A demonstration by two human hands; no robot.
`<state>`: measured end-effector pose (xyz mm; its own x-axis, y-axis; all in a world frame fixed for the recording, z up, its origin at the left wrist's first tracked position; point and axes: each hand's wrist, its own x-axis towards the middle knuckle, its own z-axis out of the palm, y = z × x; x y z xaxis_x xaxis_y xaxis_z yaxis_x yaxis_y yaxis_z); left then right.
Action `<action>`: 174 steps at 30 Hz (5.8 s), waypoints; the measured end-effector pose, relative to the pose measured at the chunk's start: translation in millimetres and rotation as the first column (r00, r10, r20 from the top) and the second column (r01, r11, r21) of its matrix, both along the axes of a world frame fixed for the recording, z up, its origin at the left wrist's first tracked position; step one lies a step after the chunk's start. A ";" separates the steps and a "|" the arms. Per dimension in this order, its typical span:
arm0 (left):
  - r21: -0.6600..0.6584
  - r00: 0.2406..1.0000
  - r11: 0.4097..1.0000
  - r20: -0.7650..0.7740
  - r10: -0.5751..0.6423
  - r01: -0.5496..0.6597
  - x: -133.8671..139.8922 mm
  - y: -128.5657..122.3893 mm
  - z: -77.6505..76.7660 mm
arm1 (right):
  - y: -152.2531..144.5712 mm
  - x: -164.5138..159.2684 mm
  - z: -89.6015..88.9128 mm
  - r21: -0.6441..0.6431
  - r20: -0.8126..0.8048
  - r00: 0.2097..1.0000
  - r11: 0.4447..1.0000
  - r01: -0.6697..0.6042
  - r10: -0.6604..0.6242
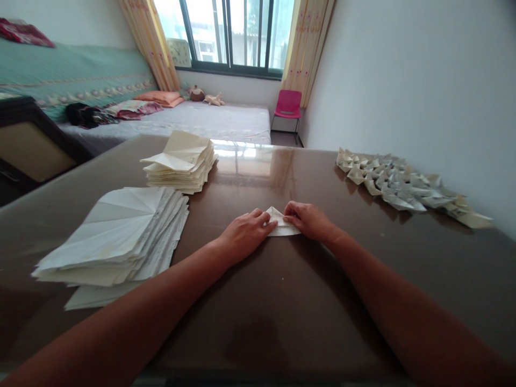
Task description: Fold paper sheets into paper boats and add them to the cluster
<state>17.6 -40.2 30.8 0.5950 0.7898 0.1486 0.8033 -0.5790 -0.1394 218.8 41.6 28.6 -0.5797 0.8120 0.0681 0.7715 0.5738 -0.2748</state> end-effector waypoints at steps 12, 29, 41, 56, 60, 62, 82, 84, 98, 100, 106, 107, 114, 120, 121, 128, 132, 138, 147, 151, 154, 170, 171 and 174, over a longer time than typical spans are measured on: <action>0.058 0.999 0.998 -0.003 0.036 -0.036 1.6 -6.1 -6.2 | -23.3 -1.6 23.6 0.169 -0.014 0.979 0.966 -0.197 0.203; 0.023 0.995 0.995 0.014 0.094 -0.094 0.2 -12.1 2.1 | -57.8 -2.2 40.2 0.105 0.556 0.824 0.974 -0.199 0.109; 0.062 0.979 0.980 -0.068 0.194 -0.190 8.3 -16.8 -1.0 | -64.7 -10.9 43.8 0.158 0.559 0.829 0.979 -0.127 0.017; 0.029 0.975 0.976 -0.048 0.219 -0.218 4.7 -15.3 3.1 | -63.9 -6.2 47.3 0.127 0.581 0.814 0.986 -0.105 0.011; 0.039 0.985 0.985 -0.027 0.168 -0.167 4.6 -14.0 0.7 | -64.0 -10.9 43.4 0.157 0.556 0.830 0.976 -0.150 0.038; 0.024 0.993 0.993 0.015 0.119 -0.119 4.6 -13.1 -1.1 | -65.2 -15.3 40.0 0.176 0.521 0.849 0.963 -0.205 0.086; 0.025 0.993 0.996 0.094 0.078 -0.080 1.7 -9.5 -2.5 | -23.8 3.1 21.8 0.146 0.220 0.975 0.989 -0.007 -0.026; 0.029 0.993 0.997 0.094 0.075 -0.078 1.7 -9.1 -2.9 | -25.1 2.1 23.2 0.181 0.190 0.982 0.983 -0.021 -0.014; 0.061 0.993 0.995 0.092 0.067 -0.073 1.4 -8.4 -3.1 | -39.6 0.1 43.8 0.182 0.492 0.870 0.973 -0.144 0.037; 0.062 0.993 0.995 0.092 0.073 -0.079 1.8 -7.1 -3.4 | -40.6 -2.0 43.1 0.202 0.488 0.871 0.965 -0.167 0.049; 0.060 0.990 0.990 0.066 0.123 -0.127 2.8 -3.8 -2.7 | -37.8 -5.3 36.6 0.227 0.474 0.880 0.962 -0.152 0.027; 0.057 0.990 0.990 0.063 0.126 -0.129 2.8 -3.6 -2.4 | -36.9 -5.4 35.8 0.233 0.474 0.880 0.960 -0.154 0.026; 0.086 0.980 0.981 0.120 0.162 -0.172 8.7 -4.6 -0.7 | -41.3 -6.7 42.1 0.335 0.406 0.913 0.926 -0.172 0.023; 0.154 0.978 0.982 0.189 0.083 -0.113 21.4 -13.6 0.1 | -51.3 -9.6 48.5 0.347 0.374 0.927 0.924 -0.159 0.020; 0.159 0.980 0.981 0.182 0.078 -0.108 22.8 -14.5 -0.1 | -52.1 -10.2 48.4 0.340 0.372 0.928 0.927 -0.157 0.020; 0.194 0.978 0.971 0.175 0.109 -0.143 14.8 -8.1 -0.3 | -50.5 -6.5 49.9 0.283 0.207 0.977 0.952 -0.114 0.055; 0.155 0.864 0.964 0.490 0.117 -0.218 5.9 -3.8 5.7 | -34.6 2.9 51.4 0.151 -0.243 0.969 0.988 -0.018 0.055; -0.116 0.449 0.969 0.870 0.204 -0.217 14.8 -3.4 6.7 | -14.1 1.1 30.9 -0.274 -0.672 0.736 0.896 -0.349 0.081; -0.475 0.339 0.879 0.834 0.436 0.038 2.6 3.7 2.8 | -3.7 10.9 19.5 -0.436 -0.520 0.832 0.777 -0.455 0.195; -0.551 0.483 0.834 0.726 0.489 -0.016 -3.6 7.8 -3.8 | -4.6 4.4 14.6 -0.289 -0.405 0.884 0.884 -0.367 0.234; -0.427 0.612 0.882 0.648 0.453 -0.200 -6.0 9.2 -5.2 | -10.9 -4.5 8.9 -0.010 -0.362 0.916 0.982 -0.188 0.172; -0.039 0.962 0.968 0.108 0.251 -0.248 3.2 -7.9 0.0 | -18.6 -9.4 -2.7 -0.077 -0.252 0.922 0.943 -0.323 0.295; -0.029 0.966 0.970 0.085 0.245 -0.243 4.1 -8.0 -0.2 | -18.7 -9.3 -2.9 -0.075 -0.249 0.921 0.942 -0.327 0.299; -0.007 0.970 0.972 0.052 0.237 -0.237 5.5 -7.0 -1.9 | -18.6 -9.4 -3.8 -0.077 -0.237 0.927 0.946 -0.316 0.290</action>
<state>23.0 -47.2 28.9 0.3824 0.9074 0.1742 0.9238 -0.3714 -0.0932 209.4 22.9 24.8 -0.7801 0.6096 0.1408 0.4787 0.7264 -0.4930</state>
